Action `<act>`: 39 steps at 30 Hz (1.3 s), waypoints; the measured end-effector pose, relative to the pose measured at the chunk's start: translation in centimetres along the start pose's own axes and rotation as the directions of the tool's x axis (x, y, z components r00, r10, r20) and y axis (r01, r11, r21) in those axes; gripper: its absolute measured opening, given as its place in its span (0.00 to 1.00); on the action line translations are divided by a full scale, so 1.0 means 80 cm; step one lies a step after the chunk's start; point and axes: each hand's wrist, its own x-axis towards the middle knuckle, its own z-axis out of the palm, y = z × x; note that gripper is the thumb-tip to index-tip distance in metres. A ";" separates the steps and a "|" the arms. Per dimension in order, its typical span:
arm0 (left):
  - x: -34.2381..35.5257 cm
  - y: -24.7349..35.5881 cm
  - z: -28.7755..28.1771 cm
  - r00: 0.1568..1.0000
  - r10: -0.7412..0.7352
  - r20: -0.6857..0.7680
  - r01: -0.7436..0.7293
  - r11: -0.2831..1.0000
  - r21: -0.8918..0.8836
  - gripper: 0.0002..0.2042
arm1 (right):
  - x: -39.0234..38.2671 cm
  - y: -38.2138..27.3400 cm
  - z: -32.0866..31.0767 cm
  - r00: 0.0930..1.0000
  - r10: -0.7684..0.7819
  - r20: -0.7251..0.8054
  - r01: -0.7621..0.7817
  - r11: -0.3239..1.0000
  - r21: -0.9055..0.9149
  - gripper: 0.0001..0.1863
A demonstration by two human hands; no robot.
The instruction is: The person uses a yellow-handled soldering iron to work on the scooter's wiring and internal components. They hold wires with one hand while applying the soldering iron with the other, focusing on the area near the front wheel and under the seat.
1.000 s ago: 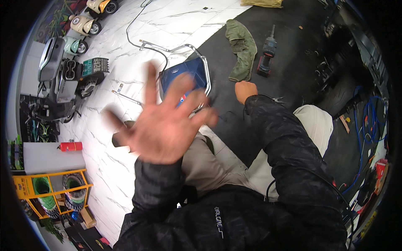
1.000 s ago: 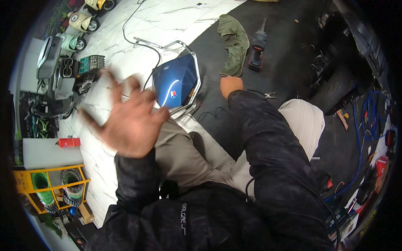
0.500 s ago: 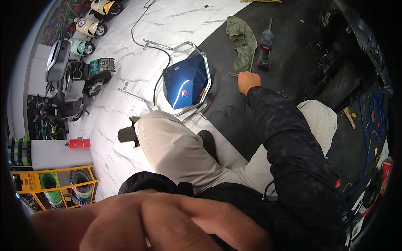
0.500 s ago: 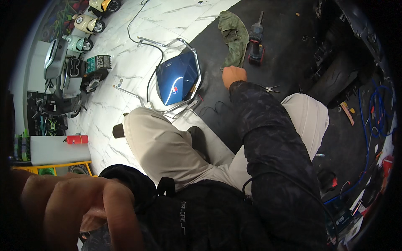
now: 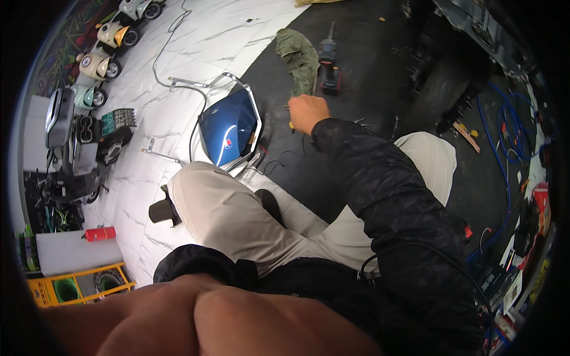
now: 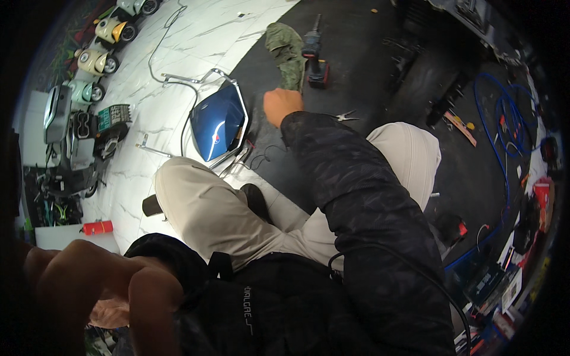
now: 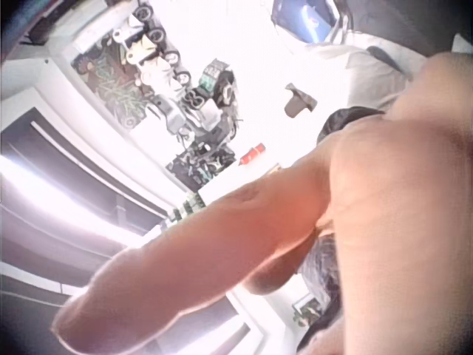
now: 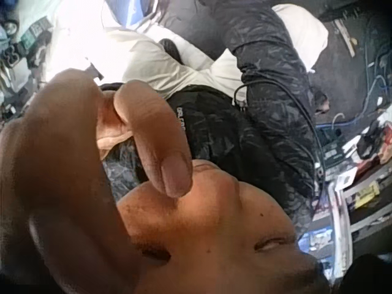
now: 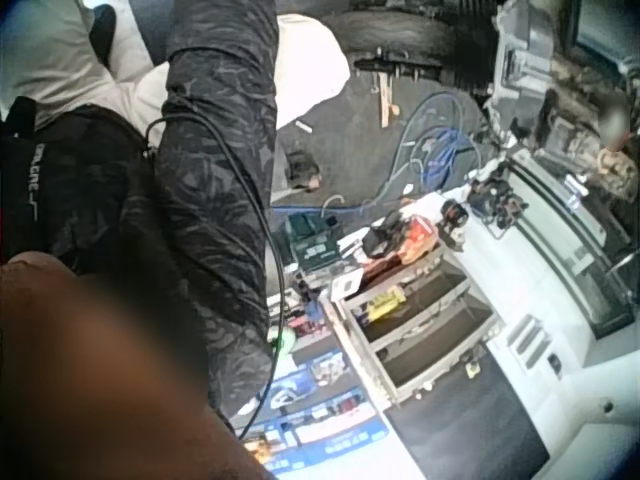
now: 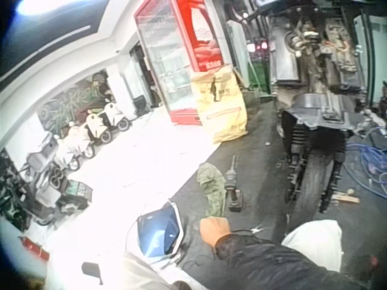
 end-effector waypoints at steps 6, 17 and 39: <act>0.003 -0.011 0.018 0.999 -0.016 0.042 0.019 0.998 -0.055 0.25 | -0.033 0.002 -0.038 0.996 -0.041 -0.077 0.042 0.999 0.009 0.05; 0.022 -0.011 0.017 0.998 -0.013 0.064 0.019 0.995 -0.098 0.23 | -0.079 0.016 -0.090 0.992 -0.059 -0.110 0.064 0.997 0.045 0.05; 0.007 -0.189 -0.220 0.467 -0.813 -0.347 0.799 0.556 -0.228 0.25 | -0.102 -0.042 -0.192 0.603 0.060 -0.796 0.272 0.922 0.275 0.14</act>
